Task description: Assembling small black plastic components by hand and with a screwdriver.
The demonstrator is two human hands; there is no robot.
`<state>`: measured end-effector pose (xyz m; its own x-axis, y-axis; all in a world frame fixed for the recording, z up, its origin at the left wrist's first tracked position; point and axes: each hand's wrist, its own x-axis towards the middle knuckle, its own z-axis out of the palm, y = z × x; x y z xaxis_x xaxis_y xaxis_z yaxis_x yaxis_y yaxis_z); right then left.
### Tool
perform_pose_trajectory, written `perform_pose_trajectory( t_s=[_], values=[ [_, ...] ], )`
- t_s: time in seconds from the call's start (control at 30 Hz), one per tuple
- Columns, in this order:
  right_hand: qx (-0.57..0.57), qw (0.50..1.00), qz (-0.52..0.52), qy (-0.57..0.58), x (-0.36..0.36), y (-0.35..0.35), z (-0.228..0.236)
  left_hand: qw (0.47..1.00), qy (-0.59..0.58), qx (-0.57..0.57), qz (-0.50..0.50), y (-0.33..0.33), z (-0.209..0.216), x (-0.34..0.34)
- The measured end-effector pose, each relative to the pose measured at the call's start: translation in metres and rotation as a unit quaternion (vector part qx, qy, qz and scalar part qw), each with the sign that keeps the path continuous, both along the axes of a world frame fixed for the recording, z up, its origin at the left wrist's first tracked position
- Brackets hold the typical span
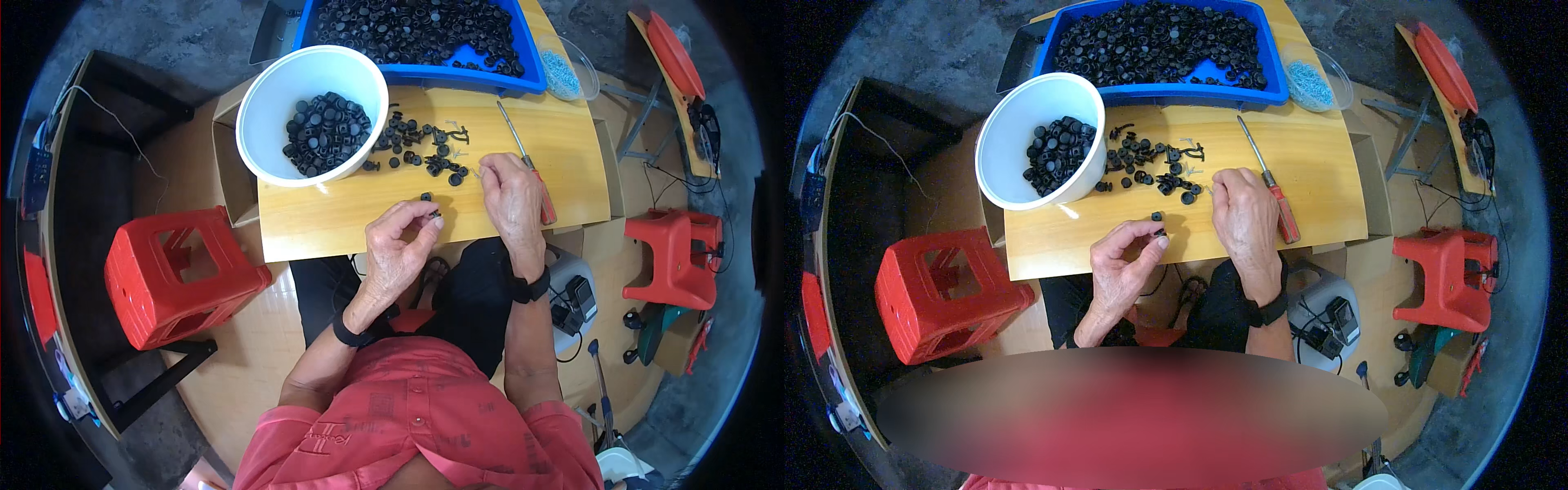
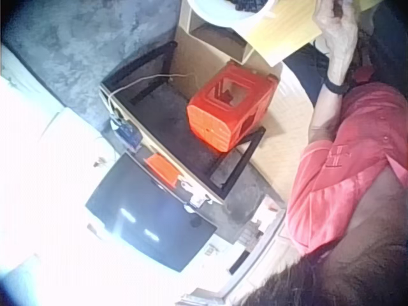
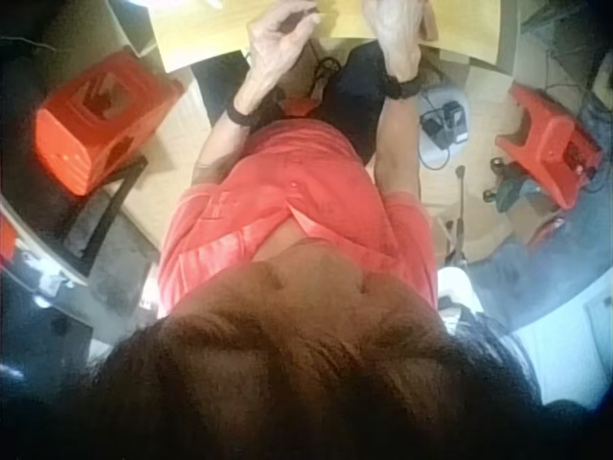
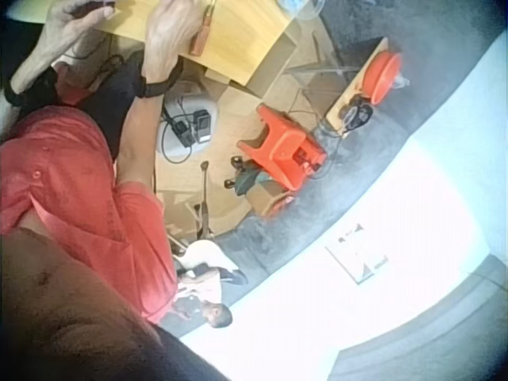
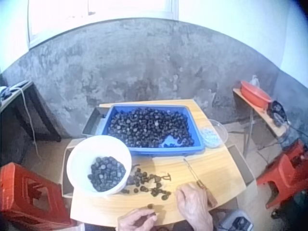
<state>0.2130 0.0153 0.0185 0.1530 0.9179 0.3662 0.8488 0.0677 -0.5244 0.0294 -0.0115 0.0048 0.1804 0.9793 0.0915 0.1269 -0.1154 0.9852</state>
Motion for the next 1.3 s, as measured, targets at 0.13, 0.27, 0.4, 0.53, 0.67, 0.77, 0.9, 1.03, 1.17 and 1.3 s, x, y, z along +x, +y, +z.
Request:
perform_pose_trajectory(
  t_s=[0.13, 0.27, 0.4, 0.53, 0.67, 0.77, 0.9, 1.03, 1.17, 1.3],
  values=[
    [0.003, 1.0, 0.027, 0.009, -0.005, 0.017, 0.012, 1.0, -0.003, 0.0, 0.002, 0.002, -0.001, 0.001],
    [-0.029, 0.996, 0.081, 0.004, -0.009, 0.028, 0.007, 1.0, -0.025, -0.005, 0.008, 0.003, -0.007, 0.002],
    [-0.046, 0.996, 0.072, -0.015, -0.009, 0.028, 0.003, 1.0, -0.016, 0.005, 0.001, 0.003, -0.005, 0.0],
    [-0.083, 0.995, 0.055, -0.014, -0.008, 0.024, 0.005, 1.0, -0.012, 0.003, 0.001, 0.003, -0.006, -0.002],
    [-0.061, 0.997, 0.053, -0.021, -0.005, 0.021, 0.0, 1.0, -0.023, 0.004, 0.002, 0.004, -0.006, -0.002],
    [-0.063, 0.997, 0.045, -0.023, -0.004, 0.02, 0.0, 1.0, -0.02, -0.002, 0.003, 0.003, -0.006, -0.002],
    [-0.091, 0.993, 0.024, 0.067, -0.003, 0.018, -0.002, 1.0, -0.012, -0.006, 0.003, 0.003, -0.006, -0.002],
    [-0.119, 0.984, -0.009, 0.136, 0.002, 0.014, 0.002, 1.0, -0.017, -0.011, 0.001, 0.002, -0.006, -0.001],
    [-0.062, 0.994, 0.027, 0.091, 0.01, 0.016, -0.006, 1.0, -0.014, -0.004, 0.004, 0.004, -0.006, 0.0],
    [-0.07, 0.995, 0.066, 0.036, 0.007, 0.017, 0.001, 1.0, -0.018, -0.001, 0.005, 0.004, -0.007, 0.0]
  ],
)
